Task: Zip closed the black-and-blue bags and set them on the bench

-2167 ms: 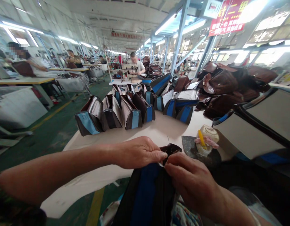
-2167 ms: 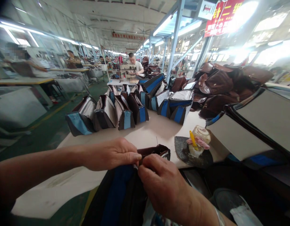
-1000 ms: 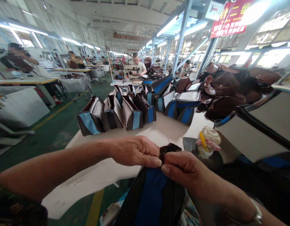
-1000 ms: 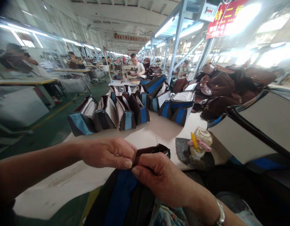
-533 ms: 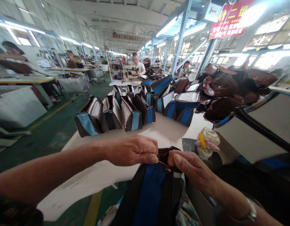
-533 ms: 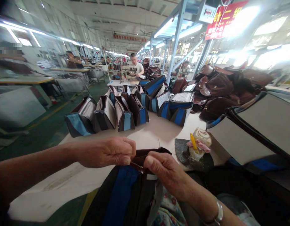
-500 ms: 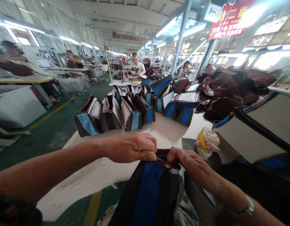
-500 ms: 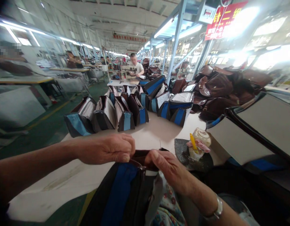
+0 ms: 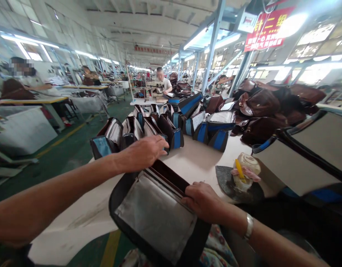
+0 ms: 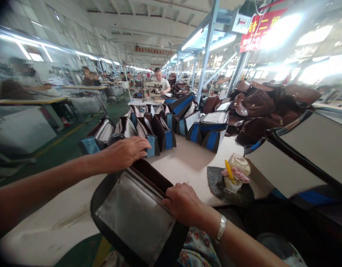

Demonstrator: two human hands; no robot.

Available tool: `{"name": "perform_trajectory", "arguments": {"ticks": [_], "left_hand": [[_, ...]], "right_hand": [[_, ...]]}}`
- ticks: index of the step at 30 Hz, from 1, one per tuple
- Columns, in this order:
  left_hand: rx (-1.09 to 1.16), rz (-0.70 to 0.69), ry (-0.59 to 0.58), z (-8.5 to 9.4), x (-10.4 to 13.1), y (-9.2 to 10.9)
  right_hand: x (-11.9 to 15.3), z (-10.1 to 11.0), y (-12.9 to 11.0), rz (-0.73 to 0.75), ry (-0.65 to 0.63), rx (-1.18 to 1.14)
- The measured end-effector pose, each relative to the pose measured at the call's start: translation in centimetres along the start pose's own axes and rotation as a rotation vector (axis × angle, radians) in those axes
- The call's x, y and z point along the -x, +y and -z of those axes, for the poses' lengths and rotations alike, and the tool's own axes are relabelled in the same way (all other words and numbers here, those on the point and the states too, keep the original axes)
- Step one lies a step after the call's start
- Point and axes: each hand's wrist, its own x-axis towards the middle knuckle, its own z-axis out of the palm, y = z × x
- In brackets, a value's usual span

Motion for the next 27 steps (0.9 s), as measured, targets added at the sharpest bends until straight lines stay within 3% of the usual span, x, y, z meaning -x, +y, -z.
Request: {"name": "perform_trajectory", "arguments": {"ticks": [4,6,8,11,13,16,19,25,27], "left_hand": [[0.255,-0.013,-0.168,-4.8,1.3,6.2],[0.396,0.067,-0.103,-6.8,1.6,7.4],[0.566,0.183,0.043,-7.8,1.5,7.1],[0.694,0.311,0.206,-7.5,0.7,5.3],[0.701,0.341,0.242,-6.7,0.1,4.4],[0.74,0.356,0.241,-6.1,-0.5,4.1],[0.809,0.294,0.129,-6.0,-0.5,4.7],[1.072,-0.088,-0.389,-3.3,-0.5,6.1],[1.12,-0.107,-0.458,-2.4,-0.9,6.2]], "right_hand": [[-1.7,0.5,-2.0,-0.011,0.006,-0.13],[-2.0,1.8,-2.2,0.022,-0.035,-0.227],[-1.8,3.6,-1.8,0.055,-0.088,-0.314],[-0.8,6.3,-0.7,0.101,-0.113,-0.414],[0.2,7.2,-0.4,0.158,-0.099,-0.513],[1.5,6.6,-0.9,0.246,-0.014,-0.629],[2.5,5.1,-2.0,0.234,0.066,-0.691],[3.3,4.0,-2.3,0.127,0.057,-0.919],[3.3,4.3,-1.9,0.112,0.044,-0.934]]}}
